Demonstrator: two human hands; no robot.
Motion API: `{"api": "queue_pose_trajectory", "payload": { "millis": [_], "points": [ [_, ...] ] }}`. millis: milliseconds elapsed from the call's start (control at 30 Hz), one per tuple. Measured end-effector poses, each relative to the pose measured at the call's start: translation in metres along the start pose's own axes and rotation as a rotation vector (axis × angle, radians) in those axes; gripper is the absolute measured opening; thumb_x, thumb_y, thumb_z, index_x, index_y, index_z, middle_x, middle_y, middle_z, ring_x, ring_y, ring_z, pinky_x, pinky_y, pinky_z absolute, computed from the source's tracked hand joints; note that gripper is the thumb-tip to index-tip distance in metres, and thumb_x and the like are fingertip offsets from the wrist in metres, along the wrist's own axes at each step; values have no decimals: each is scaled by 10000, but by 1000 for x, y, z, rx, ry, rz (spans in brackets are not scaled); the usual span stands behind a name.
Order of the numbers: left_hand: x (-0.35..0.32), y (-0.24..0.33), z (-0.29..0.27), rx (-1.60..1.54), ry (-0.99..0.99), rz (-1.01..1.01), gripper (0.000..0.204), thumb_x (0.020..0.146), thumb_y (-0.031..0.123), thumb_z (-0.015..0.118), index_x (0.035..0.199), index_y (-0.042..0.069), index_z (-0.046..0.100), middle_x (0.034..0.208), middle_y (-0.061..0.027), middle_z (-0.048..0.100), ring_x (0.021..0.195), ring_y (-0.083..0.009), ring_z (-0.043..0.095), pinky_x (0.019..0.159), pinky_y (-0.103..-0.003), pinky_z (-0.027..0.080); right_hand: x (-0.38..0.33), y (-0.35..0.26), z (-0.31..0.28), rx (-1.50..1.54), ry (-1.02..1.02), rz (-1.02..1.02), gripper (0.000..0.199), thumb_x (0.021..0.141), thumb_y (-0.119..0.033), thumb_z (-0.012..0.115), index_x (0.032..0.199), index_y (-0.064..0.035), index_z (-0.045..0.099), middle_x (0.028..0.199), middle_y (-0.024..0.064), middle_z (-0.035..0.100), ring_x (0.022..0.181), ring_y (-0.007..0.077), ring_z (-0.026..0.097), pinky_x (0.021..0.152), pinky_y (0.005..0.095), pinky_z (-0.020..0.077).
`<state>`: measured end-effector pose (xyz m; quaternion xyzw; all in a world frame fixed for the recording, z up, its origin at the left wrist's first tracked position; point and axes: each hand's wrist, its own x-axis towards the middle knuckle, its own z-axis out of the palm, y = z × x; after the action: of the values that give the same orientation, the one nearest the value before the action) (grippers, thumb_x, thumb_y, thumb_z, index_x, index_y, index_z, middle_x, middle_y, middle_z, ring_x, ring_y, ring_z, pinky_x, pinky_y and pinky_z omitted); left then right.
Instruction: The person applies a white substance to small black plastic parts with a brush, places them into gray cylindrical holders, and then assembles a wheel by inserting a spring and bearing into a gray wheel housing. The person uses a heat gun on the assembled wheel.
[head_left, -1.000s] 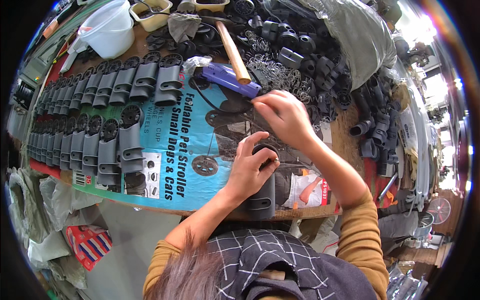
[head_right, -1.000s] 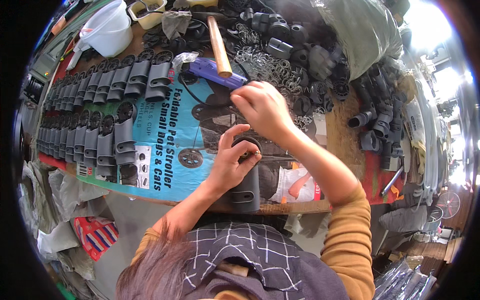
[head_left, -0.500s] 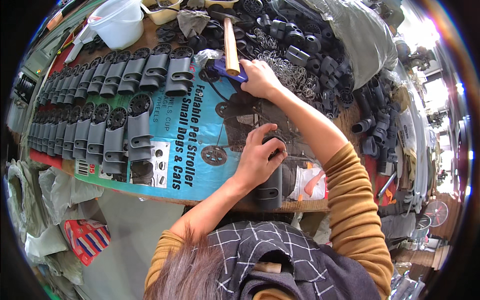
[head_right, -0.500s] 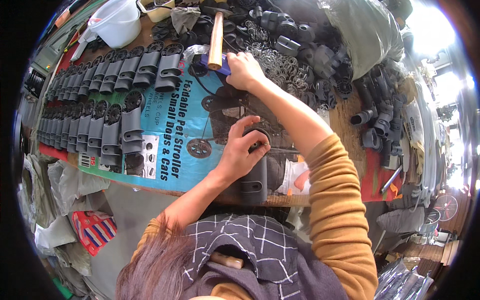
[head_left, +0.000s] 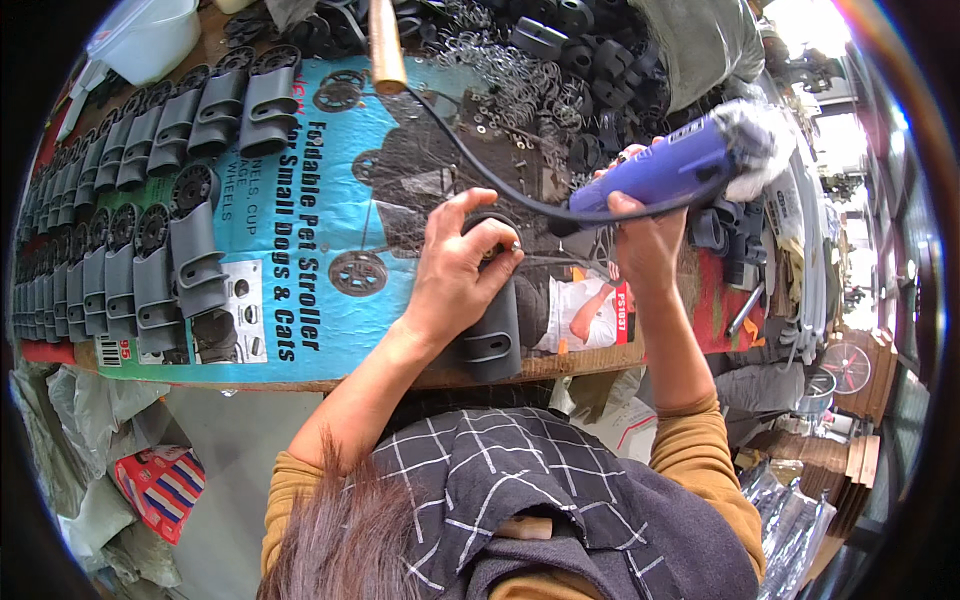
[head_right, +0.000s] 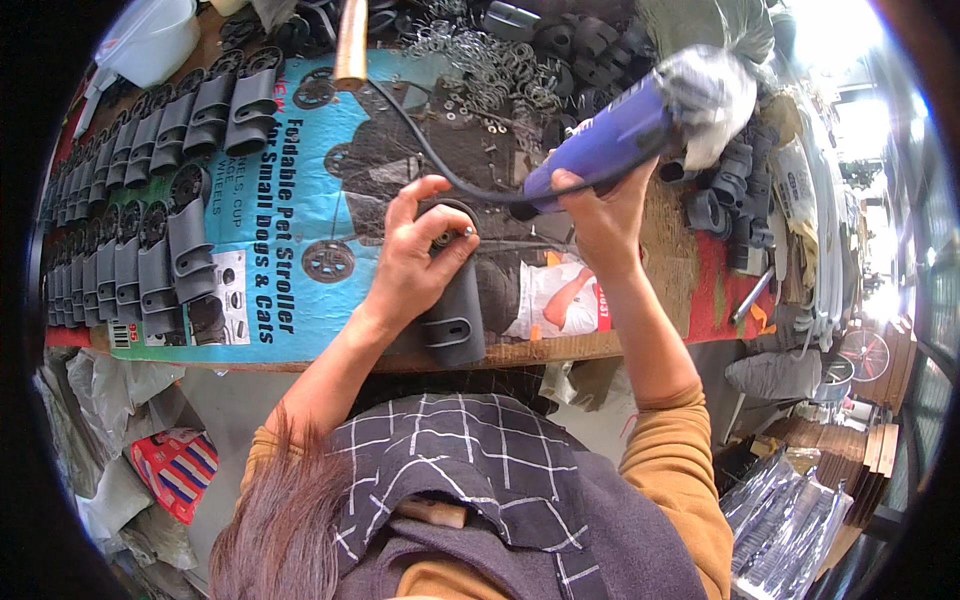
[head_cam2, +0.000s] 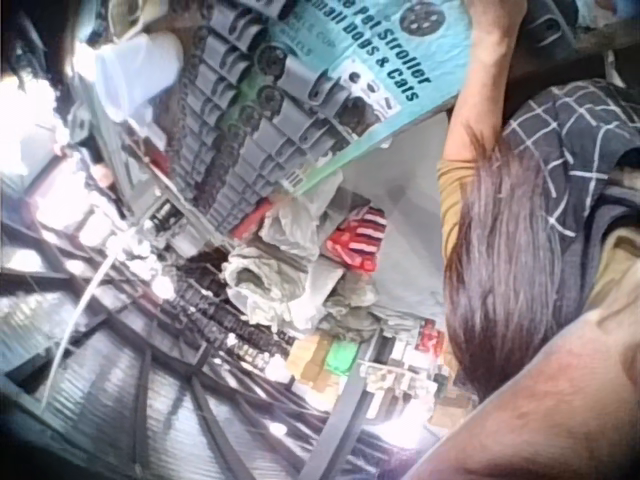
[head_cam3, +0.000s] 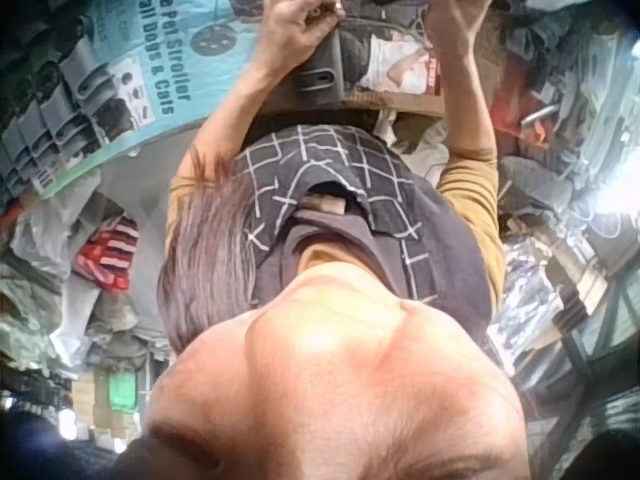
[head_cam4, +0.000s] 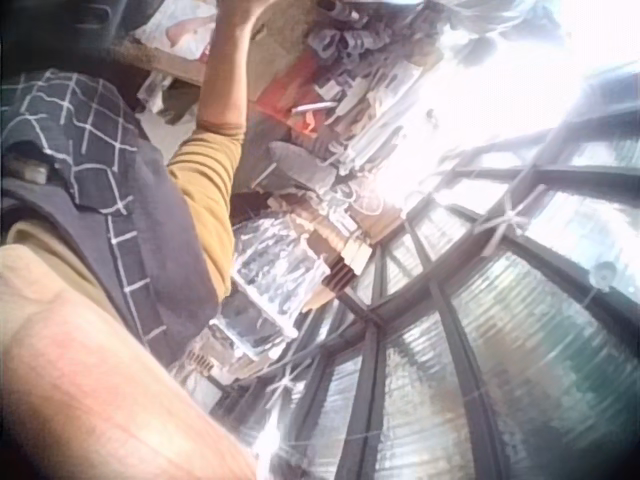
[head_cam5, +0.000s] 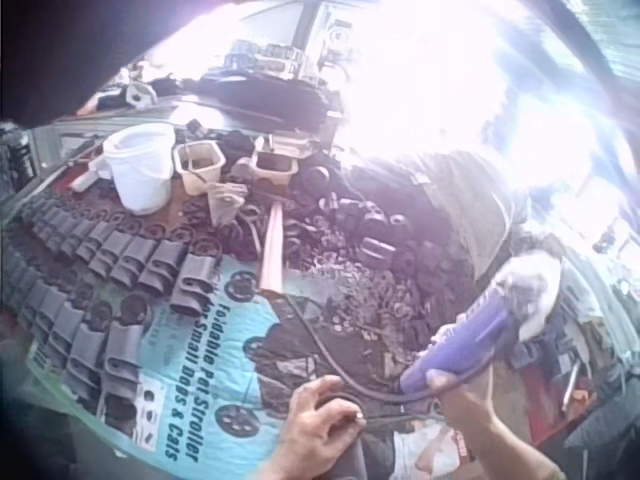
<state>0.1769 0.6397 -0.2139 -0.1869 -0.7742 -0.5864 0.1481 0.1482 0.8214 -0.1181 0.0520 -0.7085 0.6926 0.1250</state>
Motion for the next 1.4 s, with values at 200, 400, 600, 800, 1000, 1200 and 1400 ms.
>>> {"api": "queue_pose_trajectory", "payload": {
  "millis": [200,400,600,800,1000,1200,1400],
  "points": [
    [-1,-2,1,-39,-31,-40,150,761,126,748,889,107,673,1249,-140,518,1161,-344,473,984,-435,379,-1,9,2,155,86,-164,348,721,-77,656,1028,17,520,899,126,615,852,202,620,815,341,496],
    [-1,-3,1,-29,-29,-28,147,770,142,745,896,111,675,1254,-137,518,1161,-338,474,985,-431,375,4,-30,6,390,158,-225,426,860,-326,640,1138,-58,460,764,130,583,658,238,580,648,393,498],
    [-2,-2,1,-56,-24,-40,155,766,130,752,900,109,675,1254,-137,517,1142,-338,479,977,-432,379,-8,-46,16,633,-116,-193,575,868,-555,539,1186,-76,539,822,134,597,703,258,571,676,413,467],
    [-1,-2,1,-50,-22,-45,154,766,141,760,893,114,678,1249,-151,509,1141,-346,469,965,-442,387,-5,-43,22,523,-178,-235,581,873,-548,525,1217,-80,528,832,140,599,714,262,579,687,417,475],
    [-2,-1,2,-75,-11,-61,163,762,145,765,890,117,668,1247,-152,490,1152,-353,456,967,-446,386,-9,-43,23,431,-208,-274,602,861,-549,546,1242,-85,507,835,142,592,718,255,578,685,413,478],
    [-3,-2,0,-67,-9,-62,204,752,139,770,915,97,655,1225,-145,484,1129,-354,446,953,-455,392,-20,-42,31,360,-270,-310,665,856,-583,555,1292,-87,472,854,135,582,749,247,571,717,410,479],
    [-3,-2,-2,-85,-25,-106,257,730,116,764,947,93,628,1184,-138,484,1105,-359,438,906,-455,420,-25,-39,41,364,-317,-303,703,850,-600,565,1311,-85,441,853,136,573,755,251,568,716,410,489]
  ]
}}
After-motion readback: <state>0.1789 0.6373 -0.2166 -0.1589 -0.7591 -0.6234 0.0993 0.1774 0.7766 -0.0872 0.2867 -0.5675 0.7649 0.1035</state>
